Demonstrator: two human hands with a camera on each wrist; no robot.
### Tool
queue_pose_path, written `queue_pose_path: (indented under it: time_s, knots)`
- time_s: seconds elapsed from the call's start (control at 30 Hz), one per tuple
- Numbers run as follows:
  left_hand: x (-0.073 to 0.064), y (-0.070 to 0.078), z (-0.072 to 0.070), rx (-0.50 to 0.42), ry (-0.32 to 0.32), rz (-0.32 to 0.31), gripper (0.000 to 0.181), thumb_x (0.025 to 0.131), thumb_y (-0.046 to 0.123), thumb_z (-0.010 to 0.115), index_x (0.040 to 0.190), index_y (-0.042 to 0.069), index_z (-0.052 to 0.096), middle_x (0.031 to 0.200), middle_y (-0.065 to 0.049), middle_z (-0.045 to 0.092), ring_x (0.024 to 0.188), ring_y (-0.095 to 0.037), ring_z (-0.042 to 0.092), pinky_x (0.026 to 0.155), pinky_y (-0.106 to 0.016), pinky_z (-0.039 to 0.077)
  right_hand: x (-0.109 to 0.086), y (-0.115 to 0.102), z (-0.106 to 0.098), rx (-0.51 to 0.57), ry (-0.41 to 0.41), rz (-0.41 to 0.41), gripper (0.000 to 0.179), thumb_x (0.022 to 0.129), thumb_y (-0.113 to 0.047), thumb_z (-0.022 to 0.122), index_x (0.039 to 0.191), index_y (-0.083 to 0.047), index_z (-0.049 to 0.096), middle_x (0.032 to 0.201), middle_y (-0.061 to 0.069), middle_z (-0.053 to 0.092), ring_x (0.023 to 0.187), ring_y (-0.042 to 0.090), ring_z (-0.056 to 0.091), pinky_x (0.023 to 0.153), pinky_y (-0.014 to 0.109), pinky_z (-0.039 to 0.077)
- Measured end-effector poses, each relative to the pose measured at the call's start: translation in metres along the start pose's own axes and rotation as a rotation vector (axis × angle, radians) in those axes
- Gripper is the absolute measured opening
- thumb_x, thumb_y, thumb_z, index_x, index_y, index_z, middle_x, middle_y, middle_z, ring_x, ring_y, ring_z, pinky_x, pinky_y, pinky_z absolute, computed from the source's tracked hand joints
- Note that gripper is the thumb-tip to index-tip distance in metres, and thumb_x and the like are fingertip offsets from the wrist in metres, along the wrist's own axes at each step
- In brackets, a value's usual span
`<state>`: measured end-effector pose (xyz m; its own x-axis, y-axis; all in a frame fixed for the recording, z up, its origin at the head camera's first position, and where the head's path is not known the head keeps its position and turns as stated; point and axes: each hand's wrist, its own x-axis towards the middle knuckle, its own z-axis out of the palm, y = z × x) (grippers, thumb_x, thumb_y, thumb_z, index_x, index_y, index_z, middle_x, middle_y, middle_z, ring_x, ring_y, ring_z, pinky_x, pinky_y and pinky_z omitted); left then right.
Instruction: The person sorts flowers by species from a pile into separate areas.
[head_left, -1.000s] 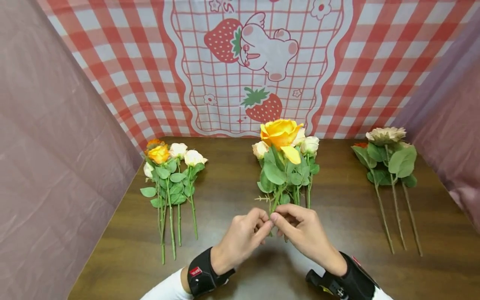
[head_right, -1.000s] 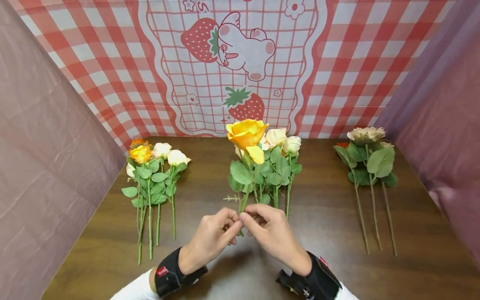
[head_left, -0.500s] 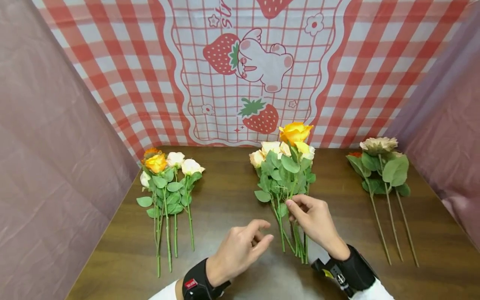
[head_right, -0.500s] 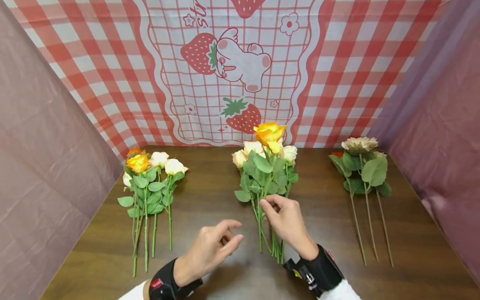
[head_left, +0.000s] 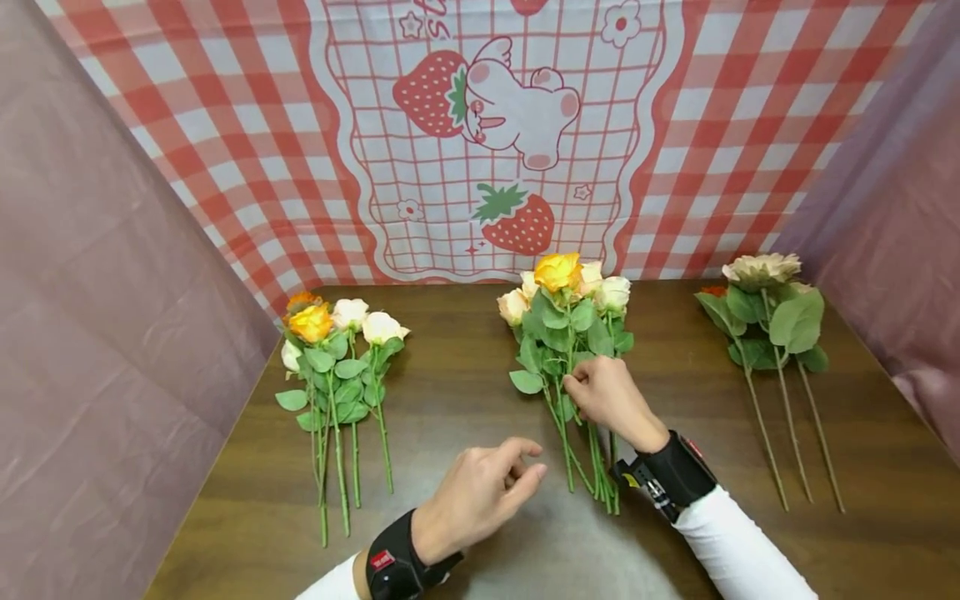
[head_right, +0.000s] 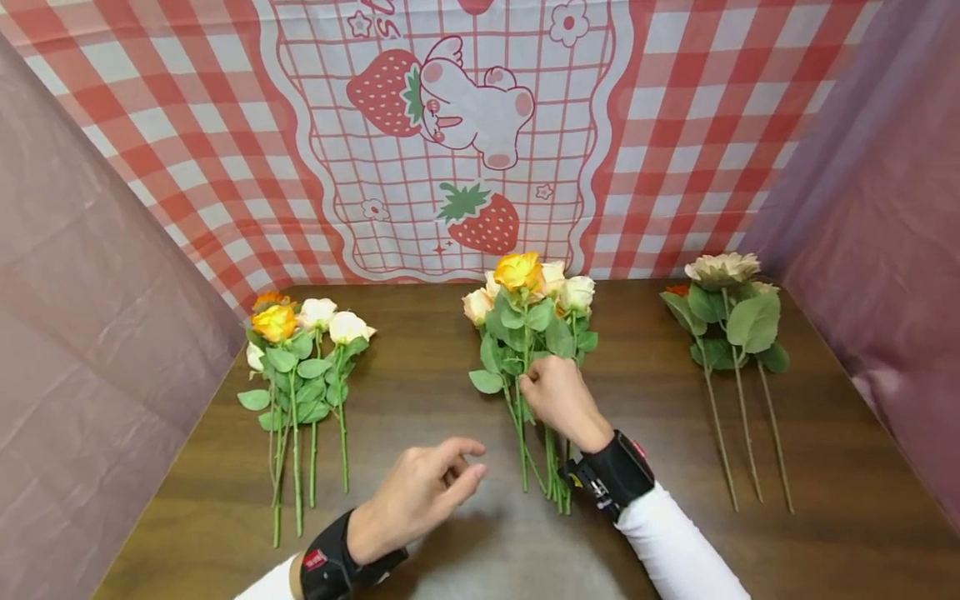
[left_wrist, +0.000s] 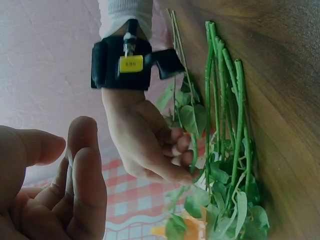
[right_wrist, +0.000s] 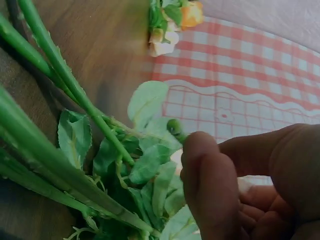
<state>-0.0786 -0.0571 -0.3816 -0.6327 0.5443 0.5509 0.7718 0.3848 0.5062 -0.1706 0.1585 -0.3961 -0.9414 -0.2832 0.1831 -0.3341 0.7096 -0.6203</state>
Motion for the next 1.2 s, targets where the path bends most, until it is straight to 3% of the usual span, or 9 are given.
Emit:
queue_pose_path:
  time_s: [0.27,0.47,0.67,0.93,1.07,1.2]
  knots:
    - [-0.004,0.002,-0.001,0.016,-0.028,0.006,0.012,0.089,0.013,0.055,0.099,0.008,0.061,0.060,0.008,0.062,0.052,0.010,0.044,0.046,-0.006,0.039,0.014,0.000,0.013,-0.093,-0.115,0.091,0.044,0.082,-0.006,0.049,0.046,-0.019,0.028,0.036,-0.004,0.031,0.031,0.014,0.045,0.036,0.026,0.029]
    - [-0.003,0.002,-0.004,0.071,-0.023,0.023,0.013,0.089,0.014,0.055,0.099,0.009,0.061,0.060,0.009,0.060,0.051,0.009,0.042,0.044,-0.007,0.038,0.019,-0.003,0.018,-0.198,-0.155,0.141,0.041,0.081,-0.015,0.050,0.044,-0.020,0.031,0.036,-0.003,0.035,0.033,0.016,0.044,0.037,0.029,0.031]
    - [-0.006,0.002,-0.009,0.071,-0.027,0.024,0.012,0.089,0.013,0.055,0.098,0.008,0.062,0.059,0.008,0.060,0.050,0.009,0.041,0.043,-0.006,0.036,0.016,-0.001,0.025,-0.216,-0.183,0.149,0.044,0.084,-0.020,0.053,0.045,-0.019,0.034,0.037,-0.004,0.035,0.033,0.015,0.043,0.036,0.028,0.032]
    - [-0.008,-0.004,-0.019,0.052,0.015,-0.037,0.009,0.087,0.011,0.057,0.094,0.008,0.063,0.062,0.005,0.063,0.050,0.007,0.044,0.044,-0.010,0.039,0.006,-0.022,0.026,-0.156,-0.071,0.017,0.045,0.084,-0.020,0.056,0.047,-0.020,0.031,0.044,-0.007,0.023,0.035,0.009,0.030,0.038,0.025,0.022]
    - [-0.008,-0.008,-0.025,0.070,0.001,-0.057,0.008,0.087,0.011,0.056,0.091,0.010,0.063,0.062,0.006,0.064,0.051,0.006,0.045,0.044,-0.012,0.041,-0.006,-0.034,0.020,-0.082,-0.009,-0.041,0.042,0.088,-0.021,0.056,0.050,-0.019,0.038,0.045,-0.006,0.028,0.036,0.009,0.029,0.040,0.025,0.022]
    - [-0.001,-0.014,-0.030,0.107,-0.020,-0.081,0.009,0.088,0.014,0.055,0.090,0.012,0.064,0.064,0.006,0.066,0.054,0.005,0.048,0.046,-0.016,0.045,-0.021,-0.037,0.004,-0.058,0.131,-0.027,0.035,0.089,-0.020,0.056,0.055,-0.018,0.051,0.045,-0.004,0.037,0.037,0.011,0.031,0.040,0.026,0.022]
